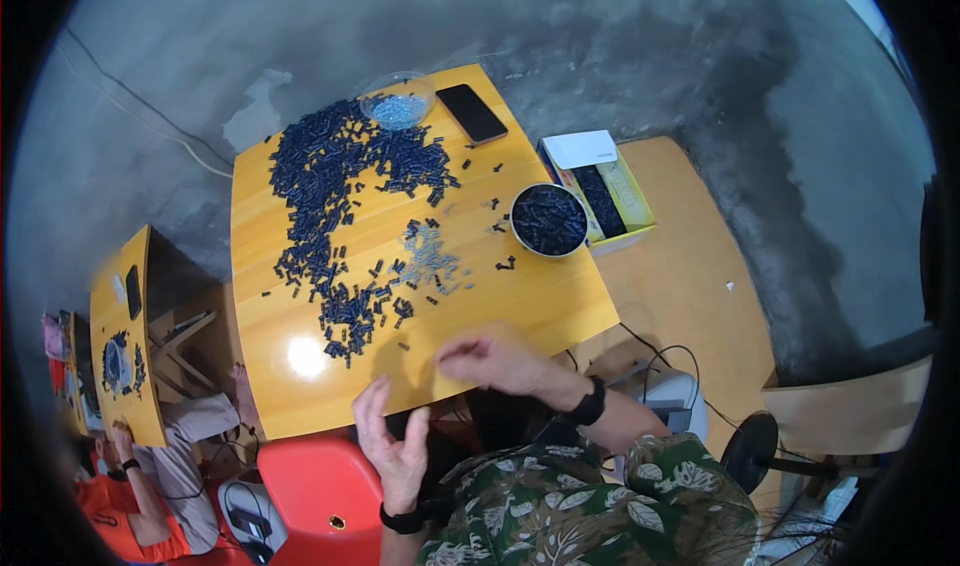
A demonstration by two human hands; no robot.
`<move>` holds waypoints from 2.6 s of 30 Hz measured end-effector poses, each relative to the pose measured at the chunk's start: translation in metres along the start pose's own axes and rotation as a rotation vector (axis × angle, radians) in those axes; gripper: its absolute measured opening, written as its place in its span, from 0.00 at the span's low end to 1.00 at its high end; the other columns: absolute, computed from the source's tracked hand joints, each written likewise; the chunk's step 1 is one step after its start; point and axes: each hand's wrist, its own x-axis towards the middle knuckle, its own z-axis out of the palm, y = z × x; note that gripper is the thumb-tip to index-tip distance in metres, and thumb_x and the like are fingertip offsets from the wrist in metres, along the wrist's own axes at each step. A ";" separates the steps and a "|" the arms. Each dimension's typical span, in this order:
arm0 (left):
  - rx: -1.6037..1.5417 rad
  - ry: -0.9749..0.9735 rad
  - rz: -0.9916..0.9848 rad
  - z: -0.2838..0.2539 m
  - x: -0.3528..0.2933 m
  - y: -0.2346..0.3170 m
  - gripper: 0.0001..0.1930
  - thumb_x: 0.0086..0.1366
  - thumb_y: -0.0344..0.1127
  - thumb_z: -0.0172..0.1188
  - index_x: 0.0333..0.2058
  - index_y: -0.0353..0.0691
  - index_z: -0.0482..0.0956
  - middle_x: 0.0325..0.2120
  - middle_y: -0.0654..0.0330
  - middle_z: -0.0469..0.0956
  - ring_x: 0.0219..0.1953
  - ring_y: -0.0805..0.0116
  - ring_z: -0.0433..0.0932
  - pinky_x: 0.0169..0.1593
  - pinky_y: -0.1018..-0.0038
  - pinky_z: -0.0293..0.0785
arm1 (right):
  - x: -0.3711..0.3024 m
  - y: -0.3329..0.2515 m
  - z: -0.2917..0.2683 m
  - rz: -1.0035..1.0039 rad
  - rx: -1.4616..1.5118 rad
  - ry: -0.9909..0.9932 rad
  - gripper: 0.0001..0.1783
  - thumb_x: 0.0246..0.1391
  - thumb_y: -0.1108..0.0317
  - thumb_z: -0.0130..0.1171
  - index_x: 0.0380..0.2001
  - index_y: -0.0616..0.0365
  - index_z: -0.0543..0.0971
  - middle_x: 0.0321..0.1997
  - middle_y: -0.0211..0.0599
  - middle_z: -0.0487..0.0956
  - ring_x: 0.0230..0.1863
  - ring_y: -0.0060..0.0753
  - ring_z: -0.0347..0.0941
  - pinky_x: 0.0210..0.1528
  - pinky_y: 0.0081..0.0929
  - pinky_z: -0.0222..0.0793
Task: Manually assembling small black plastic components by hand at a workbench.
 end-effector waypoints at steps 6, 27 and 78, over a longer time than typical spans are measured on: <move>0.093 0.104 -0.112 -0.010 0.001 -0.040 0.14 0.63 0.27 0.59 0.47 0.32 0.74 0.46 0.48 0.73 0.52 0.52 0.72 0.57 0.63 0.66 | -0.005 -0.038 -0.092 -0.473 -0.639 0.942 0.08 0.49 0.73 0.66 0.33 0.63 0.79 0.28 0.34 0.79 0.29 0.28 0.74 0.34 0.25 0.71; 0.070 0.229 -0.150 0.000 0.008 -0.084 0.17 0.63 0.30 0.59 0.50 0.35 0.74 0.54 0.48 0.67 0.58 0.52 0.65 0.61 0.63 0.61 | -0.011 0.005 -0.040 -0.332 -0.871 0.576 0.08 0.54 0.77 0.56 0.38 0.65 0.76 0.40 0.48 0.74 0.34 0.46 0.76 0.35 0.32 0.73; -0.126 0.260 -0.259 -0.006 0.010 -0.083 0.12 0.62 0.26 0.59 0.45 0.35 0.77 0.53 0.52 0.71 0.58 0.57 0.68 0.61 0.65 0.64 | 0.093 0.020 0.016 -0.315 -1.220 0.266 0.07 0.49 0.66 0.62 0.30 0.56 0.81 0.33 0.39 0.75 0.38 0.46 0.75 0.40 0.40 0.71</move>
